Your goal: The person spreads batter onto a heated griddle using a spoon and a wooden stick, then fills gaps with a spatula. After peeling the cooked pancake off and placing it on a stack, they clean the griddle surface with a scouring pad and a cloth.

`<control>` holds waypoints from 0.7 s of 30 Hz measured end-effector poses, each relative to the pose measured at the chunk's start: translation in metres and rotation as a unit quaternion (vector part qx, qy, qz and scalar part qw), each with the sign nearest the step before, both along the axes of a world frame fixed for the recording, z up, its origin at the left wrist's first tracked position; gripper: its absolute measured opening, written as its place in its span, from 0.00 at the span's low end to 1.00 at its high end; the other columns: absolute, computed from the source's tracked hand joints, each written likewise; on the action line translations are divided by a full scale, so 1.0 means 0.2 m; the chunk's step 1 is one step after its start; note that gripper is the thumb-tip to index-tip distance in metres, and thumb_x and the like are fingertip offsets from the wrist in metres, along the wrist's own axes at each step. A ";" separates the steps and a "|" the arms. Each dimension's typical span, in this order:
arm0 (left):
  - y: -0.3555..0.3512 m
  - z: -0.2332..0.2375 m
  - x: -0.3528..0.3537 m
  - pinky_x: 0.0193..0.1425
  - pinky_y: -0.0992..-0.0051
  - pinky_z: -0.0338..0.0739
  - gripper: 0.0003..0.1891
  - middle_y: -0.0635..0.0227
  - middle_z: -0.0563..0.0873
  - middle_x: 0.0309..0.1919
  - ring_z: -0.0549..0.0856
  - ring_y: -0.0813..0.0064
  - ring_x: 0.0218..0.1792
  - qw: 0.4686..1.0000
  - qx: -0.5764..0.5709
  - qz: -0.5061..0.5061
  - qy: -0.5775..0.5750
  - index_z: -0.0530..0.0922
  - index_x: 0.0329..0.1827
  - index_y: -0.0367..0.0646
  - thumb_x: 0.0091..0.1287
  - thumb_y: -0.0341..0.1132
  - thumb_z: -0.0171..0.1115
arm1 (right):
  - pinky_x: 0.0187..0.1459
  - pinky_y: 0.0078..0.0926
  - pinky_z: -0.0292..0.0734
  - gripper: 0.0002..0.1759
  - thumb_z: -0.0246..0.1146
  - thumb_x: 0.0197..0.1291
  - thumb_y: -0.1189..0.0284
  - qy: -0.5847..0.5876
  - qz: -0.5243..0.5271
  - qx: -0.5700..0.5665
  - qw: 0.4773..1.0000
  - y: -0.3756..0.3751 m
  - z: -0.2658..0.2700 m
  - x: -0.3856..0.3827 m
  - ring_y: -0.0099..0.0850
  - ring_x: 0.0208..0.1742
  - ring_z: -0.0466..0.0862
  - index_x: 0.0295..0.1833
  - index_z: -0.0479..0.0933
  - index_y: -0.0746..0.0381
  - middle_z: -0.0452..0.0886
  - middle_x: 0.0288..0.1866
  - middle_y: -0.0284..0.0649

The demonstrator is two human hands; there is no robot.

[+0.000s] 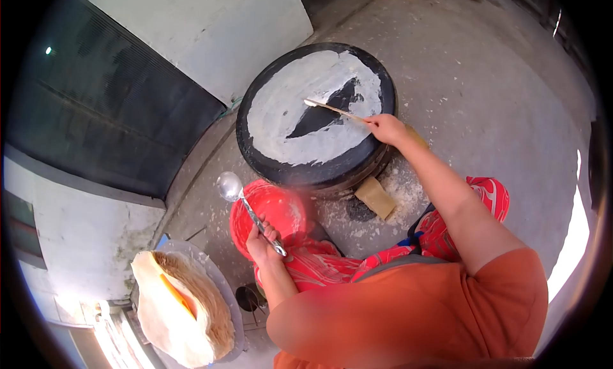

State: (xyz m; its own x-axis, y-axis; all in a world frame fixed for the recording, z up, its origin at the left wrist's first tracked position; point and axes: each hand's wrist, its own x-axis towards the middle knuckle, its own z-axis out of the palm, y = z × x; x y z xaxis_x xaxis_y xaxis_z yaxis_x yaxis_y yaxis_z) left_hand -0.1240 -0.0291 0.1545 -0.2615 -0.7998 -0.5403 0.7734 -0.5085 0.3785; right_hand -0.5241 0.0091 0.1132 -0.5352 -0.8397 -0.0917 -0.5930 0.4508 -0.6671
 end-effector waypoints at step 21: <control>0.01 -0.01 0.04 0.19 0.82 0.65 0.13 0.66 0.71 0.24 0.68 0.79 0.19 1.000 -0.027 -0.008 -0.009 0.68 0.43 0.33 0.67 0.35 0.41 | 0.47 0.33 0.73 0.14 0.54 0.56 0.66 0.030 0.101 -0.048 0.993 -0.04 -0.11 0.37 0.42 0.45 0.79 0.47 0.78 0.53 0.80 0.43 0.43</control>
State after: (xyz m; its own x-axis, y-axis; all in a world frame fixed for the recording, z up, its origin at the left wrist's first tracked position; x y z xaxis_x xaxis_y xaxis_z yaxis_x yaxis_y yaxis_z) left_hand -0.1164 -0.0277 0.1533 -0.2650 -0.8241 -0.5006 0.7586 -0.4986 0.4193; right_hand -0.4497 0.0004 0.0914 -0.3566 -0.9340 0.0202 -0.7047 0.2547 -0.6623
